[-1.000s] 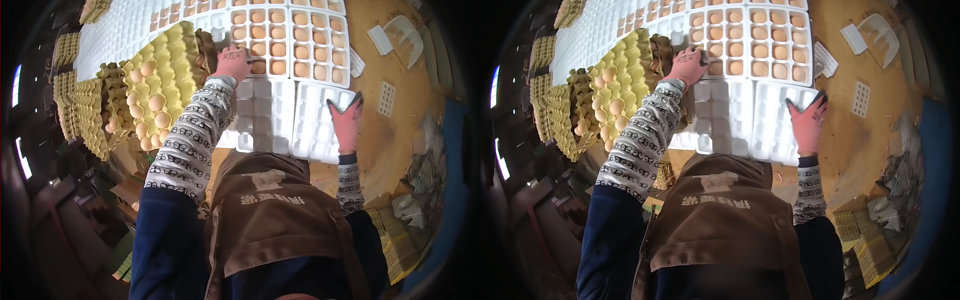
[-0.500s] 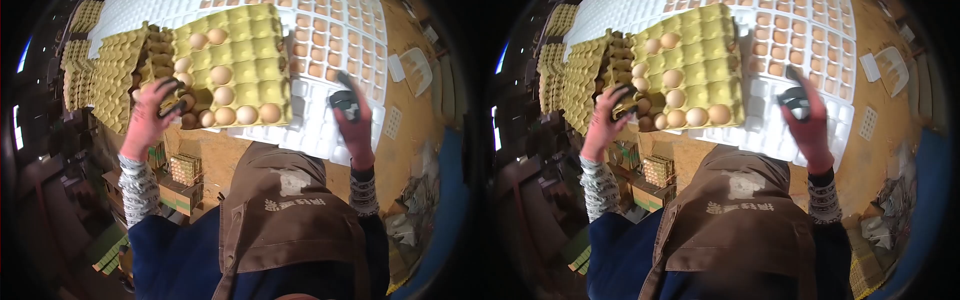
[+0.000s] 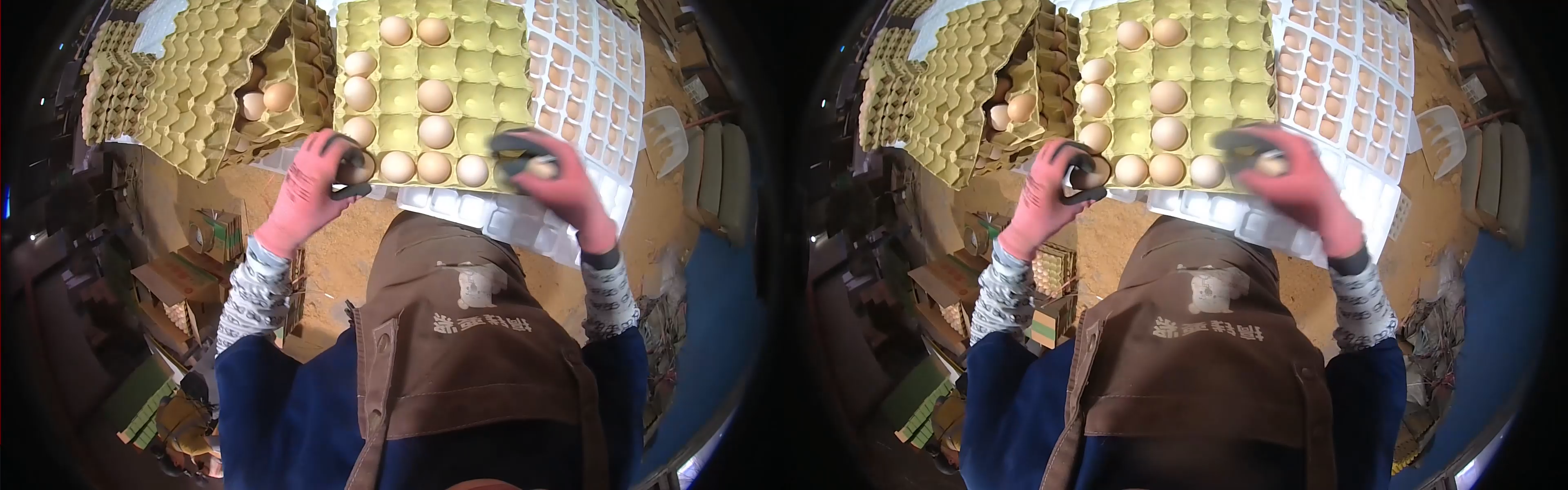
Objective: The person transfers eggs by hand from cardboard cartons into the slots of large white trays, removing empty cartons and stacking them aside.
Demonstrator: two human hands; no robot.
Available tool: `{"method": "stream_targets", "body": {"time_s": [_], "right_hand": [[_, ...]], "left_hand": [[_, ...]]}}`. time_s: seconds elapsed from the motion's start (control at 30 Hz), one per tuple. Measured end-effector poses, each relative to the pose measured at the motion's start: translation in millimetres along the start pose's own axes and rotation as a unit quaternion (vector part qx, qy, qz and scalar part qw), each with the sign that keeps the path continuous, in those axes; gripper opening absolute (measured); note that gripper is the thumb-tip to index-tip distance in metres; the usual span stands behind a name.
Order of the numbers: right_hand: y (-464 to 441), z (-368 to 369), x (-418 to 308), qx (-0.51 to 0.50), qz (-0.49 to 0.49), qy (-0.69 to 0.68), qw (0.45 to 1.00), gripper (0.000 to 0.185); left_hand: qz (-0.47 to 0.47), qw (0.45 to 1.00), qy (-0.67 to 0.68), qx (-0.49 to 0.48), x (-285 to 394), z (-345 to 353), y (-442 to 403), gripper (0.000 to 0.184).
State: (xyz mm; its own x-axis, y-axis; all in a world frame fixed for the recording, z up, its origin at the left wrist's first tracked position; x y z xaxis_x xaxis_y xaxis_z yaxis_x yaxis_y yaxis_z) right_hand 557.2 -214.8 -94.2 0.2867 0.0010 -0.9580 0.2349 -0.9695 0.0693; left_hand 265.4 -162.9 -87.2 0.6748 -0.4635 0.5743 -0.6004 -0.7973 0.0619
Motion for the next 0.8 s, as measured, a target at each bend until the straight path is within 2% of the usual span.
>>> {"method": "stream_targets", "body": {"time_s": [0.03,0.07,0.1,0.13,0.17,0.2,0.23,0.27,0.3,0.33,0.37,0.4,0.43,0.47,0.57,0.6,0.67,0.7,0.73,0.77,0.8], "right_hand": [[-1,26,-7,-0.017,-0.057,0.197,0.979,0.047],[0,45,-9,-0.032,-0.111,0.386,0.915,0.051],[-3,41,-9,-0.022,-0.077,0.322,0.943,0.052],[-5,35,-9,-0.013,-0.041,0.254,0.966,0.052],[-7,30,-7,-0.007,-0.008,0.186,0.982,0.053],[1,15,16,0.059,0.012,-0.047,0.997,0.053],[-1,0,13,0.092,0.068,-0.147,0.982,0.052],[-5,-9,5,0.128,0.125,-0.246,0.953,0.051],[-17,-10,0,0.106,0.106,-0.193,0.97,0.051],[-34,-10,-2,0.086,0.088,-0.141,0.982,0.05],[-52,-6,-1,0.032,0.121,-0.033,0.992,0.049],[-70,9,-6,0.075,-0.049,0.111,0.99,0.044],[-84,30,-24,0.068,-0.056,0.33,0.94,0.046],[-95,44,-37,0.06,-0.06,0.533,0.842,0.048],[-106,45,-31,0.018,-0.051,0.568,0.821,0.041],[-103,35,-25,0.034,-0.013,0.455,0.89,0.04],[-86,7,-5,0.069,0.057,0.206,0.974,0.04],[-78,3,-2,0.071,0.044,0.165,0.983,0.047],[-72,-1,-2,0.072,0.031,0.124,0.989,0.059],[-65,-4,-2,0.071,0.018,0.082,0.994,0.072],[-59,-4,-3,0.071,-0.038,0.11,0.991,0.08]], "left_hand": [[-0.028,0.985,0.168,0.029,-9,-6,2,0.05],[-0.053,0.941,0.331,0.057,-20,-10,3,0.049],[-0.098,0.869,0.476,0.097,-45,-7,6,0.048],[-0.095,0.849,0.506,0.116,-62,-11,2,0.043],[-0.036,0.888,0.435,0.142,-56,-19,0,0.039],[0.021,0.917,0.359,0.172,-47,-24,0,0.034],[-0.021,0.875,0.446,0.19,-55,-19,7,0.029],[-0.098,0.823,0.56,-0.008,-65,-26,-5,0.036],[-0.032,0.953,0.301,0.014,-52,-35,-3,0.041],[0.038,0.999,0.015,0.033,-14,-40,-9,0.046],[0.036,0.991,-0.124,0.019,-7,-28,-12,0.054],[0.033,0.98,-0.195,0.002,-9,-17,-17,0.057],[0.026,0.982,-0.186,0.002,-11,-13,-24,0.057],[0.022,0.984,-0.177,0.002,-13,-12,-29,0.058],[0.014,0.996,0.022,0.084,-17,-28,-23,0.057],[-0.035,0.96,0.266,0.083,-36,-17,-17,0.06],[-0.107,0.856,0.502,0.053,-33,-14,-12,0.066],[-0.064,0.871,0.487,0.033,-33,-11,-12,0.069],[0.056,0.942,0.325,0.065,-17,-19,-15,0.068],[0.076,0.985,0.153,0.033,-3,-16,-16,0.067],[0.095,0.995,-0.025,0.002,13,-13,-20,0.067]]}}
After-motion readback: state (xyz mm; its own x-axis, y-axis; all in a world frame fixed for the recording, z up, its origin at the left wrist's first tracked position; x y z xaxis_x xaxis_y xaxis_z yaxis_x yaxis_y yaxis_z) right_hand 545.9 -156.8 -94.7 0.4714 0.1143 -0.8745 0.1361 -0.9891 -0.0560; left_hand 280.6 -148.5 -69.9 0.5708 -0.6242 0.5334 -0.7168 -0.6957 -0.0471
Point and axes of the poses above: each hand's wrist, its own y-axis away from the middle knuckle, its own z-axis out of the palm, x = y × z, the point moved 5 cm from there along -y, towards the middle knuckle, and after that the axes turned 1 degree about -z, right-handed, at the moved point
